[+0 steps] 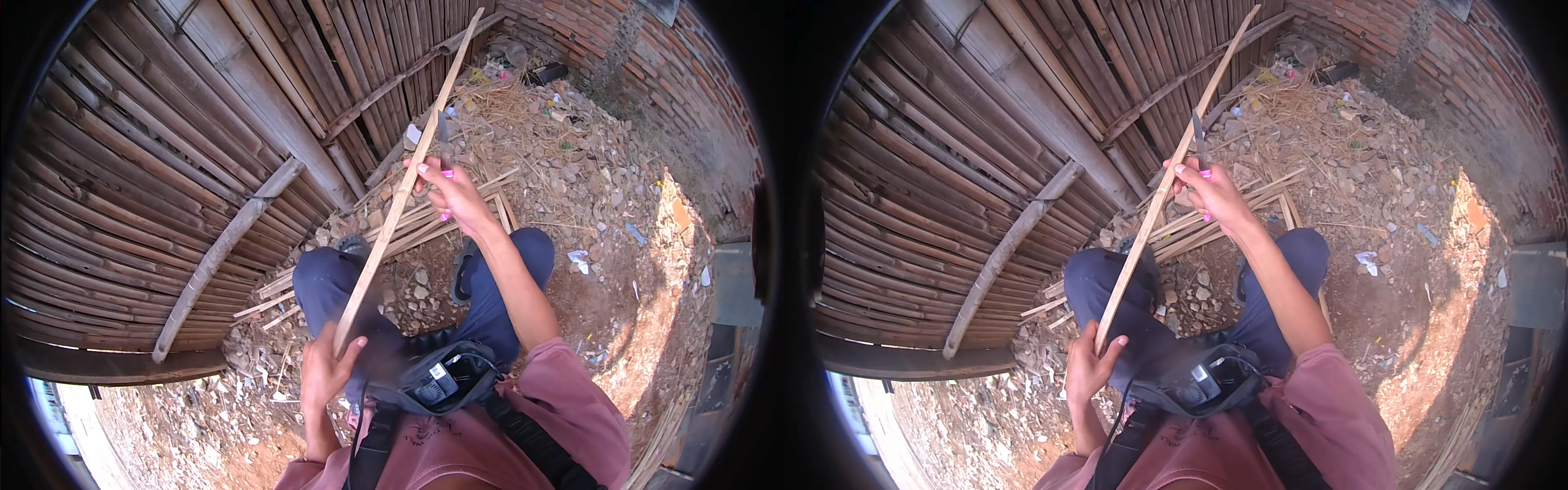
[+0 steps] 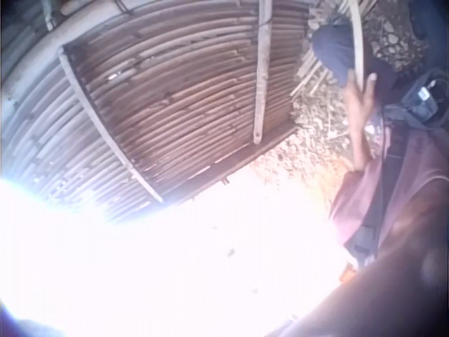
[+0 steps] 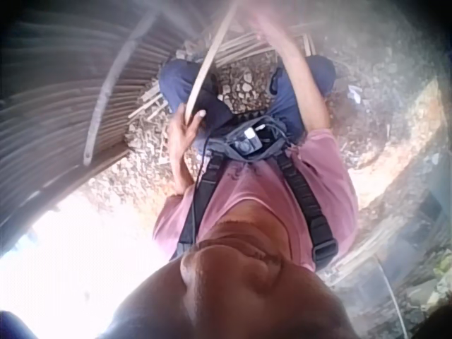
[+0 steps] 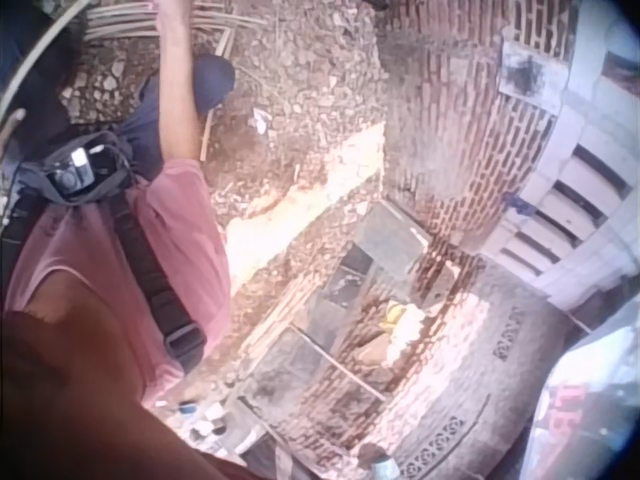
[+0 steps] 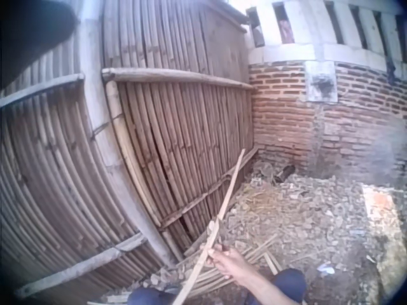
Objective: The person whittles a strip of bamboo with a knife, repeatedly scraping the surface of the wood to smooth it.
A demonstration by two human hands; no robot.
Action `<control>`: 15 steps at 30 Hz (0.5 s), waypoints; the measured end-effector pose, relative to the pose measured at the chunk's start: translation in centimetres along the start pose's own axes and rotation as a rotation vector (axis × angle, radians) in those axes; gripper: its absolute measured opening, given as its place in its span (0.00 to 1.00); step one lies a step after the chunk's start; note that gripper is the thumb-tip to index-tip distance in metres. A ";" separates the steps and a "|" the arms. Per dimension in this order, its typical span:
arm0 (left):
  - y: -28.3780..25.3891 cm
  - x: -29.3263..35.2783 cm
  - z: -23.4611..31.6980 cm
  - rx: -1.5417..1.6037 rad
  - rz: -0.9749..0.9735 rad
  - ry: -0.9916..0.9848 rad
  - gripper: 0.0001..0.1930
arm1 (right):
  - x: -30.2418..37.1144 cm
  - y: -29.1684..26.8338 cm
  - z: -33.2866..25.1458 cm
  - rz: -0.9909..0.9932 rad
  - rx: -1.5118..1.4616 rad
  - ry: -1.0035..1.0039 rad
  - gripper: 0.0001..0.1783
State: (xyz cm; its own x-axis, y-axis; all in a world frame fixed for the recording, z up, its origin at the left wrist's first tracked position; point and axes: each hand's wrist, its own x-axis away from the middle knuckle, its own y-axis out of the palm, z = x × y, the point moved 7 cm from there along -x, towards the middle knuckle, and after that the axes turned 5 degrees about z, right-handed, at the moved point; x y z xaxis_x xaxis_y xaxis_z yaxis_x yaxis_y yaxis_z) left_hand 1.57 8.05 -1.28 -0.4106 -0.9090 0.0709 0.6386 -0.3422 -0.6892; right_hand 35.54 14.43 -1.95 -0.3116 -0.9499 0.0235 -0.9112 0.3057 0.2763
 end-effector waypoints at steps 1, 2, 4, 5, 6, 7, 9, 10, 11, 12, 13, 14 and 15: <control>-0.4 0.0 -0.3 -0.040 0.007 -0.004 0.20 | 0.1 0.2 0.1 0.011 0.003 0.000 0.22; -0.7 -0.1 -0.8 -0.110 -0.030 -0.042 0.22 | 0.2 0.4 0.2 0.018 -0.012 0.000 0.21; -1.5 -0.1 -1.6 -0.244 -0.110 -0.121 0.28 | 1.1 1.1 -0.3 0.033 -0.035 0.005 0.18; -2.3 0.1 -1.0 -0.317 -0.018 -0.040 0.31 | 1.3 1.5 -0.3 0.013 -0.016 -0.013 0.18; -3.2 0.5 0.1 -0.389 0.077 0.039 0.34 | 1.5 2.1 -0.3 -0.011 0.002 -0.032 0.18; -4.2 0.9 1.4 -0.462 0.173 0.119 0.38 | 1.7 2.6 -0.4 -0.035 0.020 -0.051 0.17; -5.1 1.0 3.5 -0.504 0.230 0.083 0.43 | 2.1 3.5 -0.4 -0.072 0.062 -0.055 0.17; -5.5 0.6 5.5 -0.489 0.299 0.153 0.44 | 2.3 4.0 -0.3 -0.092 0.073 -0.066 0.17; -5.8 0.3 7.3 -0.474 0.371 0.221 0.44 | 2.6 4.6 -0.4 -0.115 0.083 -0.077 0.17; -5.2 -0.4 8.6 -0.456 0.377 0.270 0.43 | 2.9 4.9 -0.5 -0.140 0.113 -0.046 0.16; -4.7 -1.1 9.9 -0.438 0.383 0.320 0.42 | 3.3 5.3 -0.8 -0.145 0.106 -0.059 0.16; -4.2 -1.8 10.9 -0.418 0.386 0.376 0.42 | 3.8 5.6 -1.0 -0.143 0.100 -0.074 0.16; -3.6 -2.6 10.5 -0.375 0.340 0.341 0.39 | 4.3 5.9 -1.3 -0.150 0.097 -0.069 0.16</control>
State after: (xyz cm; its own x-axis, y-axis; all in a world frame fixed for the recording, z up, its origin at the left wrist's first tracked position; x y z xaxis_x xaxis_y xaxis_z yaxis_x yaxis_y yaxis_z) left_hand 7.23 9.15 8.59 -0.4484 -0.8042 -0.3900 0.5234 0.1175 -0.8440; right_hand 29.16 12.04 1.03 -0.1851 -0.9796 -0.0776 -0.9694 0.1691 0.1781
